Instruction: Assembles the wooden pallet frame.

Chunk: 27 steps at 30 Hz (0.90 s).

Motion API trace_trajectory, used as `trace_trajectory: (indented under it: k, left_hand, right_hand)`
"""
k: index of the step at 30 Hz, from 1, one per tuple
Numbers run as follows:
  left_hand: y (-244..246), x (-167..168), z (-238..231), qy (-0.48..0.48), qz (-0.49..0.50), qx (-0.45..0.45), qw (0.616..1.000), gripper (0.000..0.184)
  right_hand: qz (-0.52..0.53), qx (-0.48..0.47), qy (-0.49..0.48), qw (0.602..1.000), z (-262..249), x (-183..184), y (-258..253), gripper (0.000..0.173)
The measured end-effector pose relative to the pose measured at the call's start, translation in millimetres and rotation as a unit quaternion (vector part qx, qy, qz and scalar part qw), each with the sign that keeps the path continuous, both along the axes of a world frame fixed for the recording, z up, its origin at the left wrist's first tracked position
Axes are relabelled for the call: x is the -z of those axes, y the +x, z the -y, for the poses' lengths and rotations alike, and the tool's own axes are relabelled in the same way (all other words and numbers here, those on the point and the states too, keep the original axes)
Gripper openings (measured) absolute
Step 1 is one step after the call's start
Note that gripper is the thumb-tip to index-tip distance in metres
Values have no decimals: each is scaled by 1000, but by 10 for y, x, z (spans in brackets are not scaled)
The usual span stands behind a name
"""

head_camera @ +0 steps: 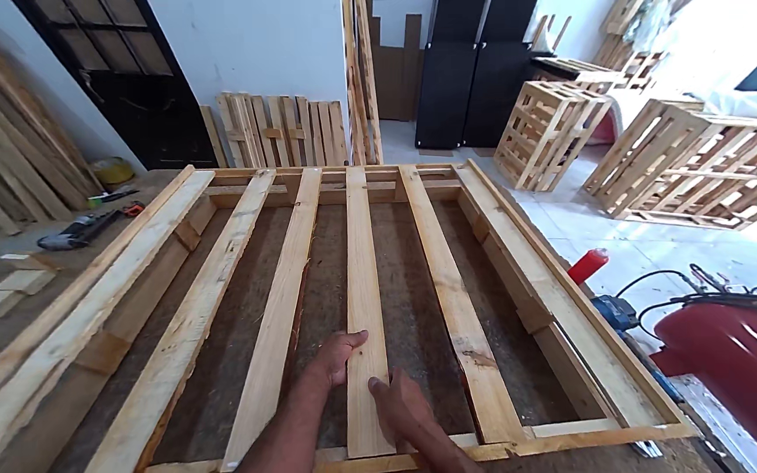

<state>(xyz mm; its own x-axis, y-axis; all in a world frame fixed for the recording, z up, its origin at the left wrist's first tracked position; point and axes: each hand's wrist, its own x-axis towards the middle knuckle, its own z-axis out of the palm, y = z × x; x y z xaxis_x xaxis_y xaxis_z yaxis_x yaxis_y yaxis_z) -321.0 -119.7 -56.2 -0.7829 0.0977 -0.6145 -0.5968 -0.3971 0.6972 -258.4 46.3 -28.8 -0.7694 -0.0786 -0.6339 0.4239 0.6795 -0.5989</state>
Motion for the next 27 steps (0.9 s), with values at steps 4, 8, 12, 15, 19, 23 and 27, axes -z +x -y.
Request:
trace_trajectory:
  k: [4,8,12,15,19,23,27]
  left_hand:
    - [77,-261,24,-379,-65,28,923,55]
    - [285,-774,372,-632,-93,94,763,78]
    - [338,-601,802,-714,50,219,663,121]
    - [313,-511,913,-725,59,258,636,119]
    - [329,-812,1216,-560,-56,207,800,100]
    - [364,-804,1688,-186,-148,70,969,57]
    - [497,-521,1996,28,-128,19,991,52]
  right_hand:
    - [-32,15,22,999,53,-35,48,62]
    - [-226,14,50,973,120,-192,188,65]
    - [-272,-65,-40,959,411,-477,309,45]
    - [-188,-100,-119,970,800,-374,303,43]
    - [-55,-64,-221,972,1289,-91,315,62]
    - [-42,17,-326,944,1688,-97,441,63]
    - [-81,101,-244,961,1955,-51,529,47]
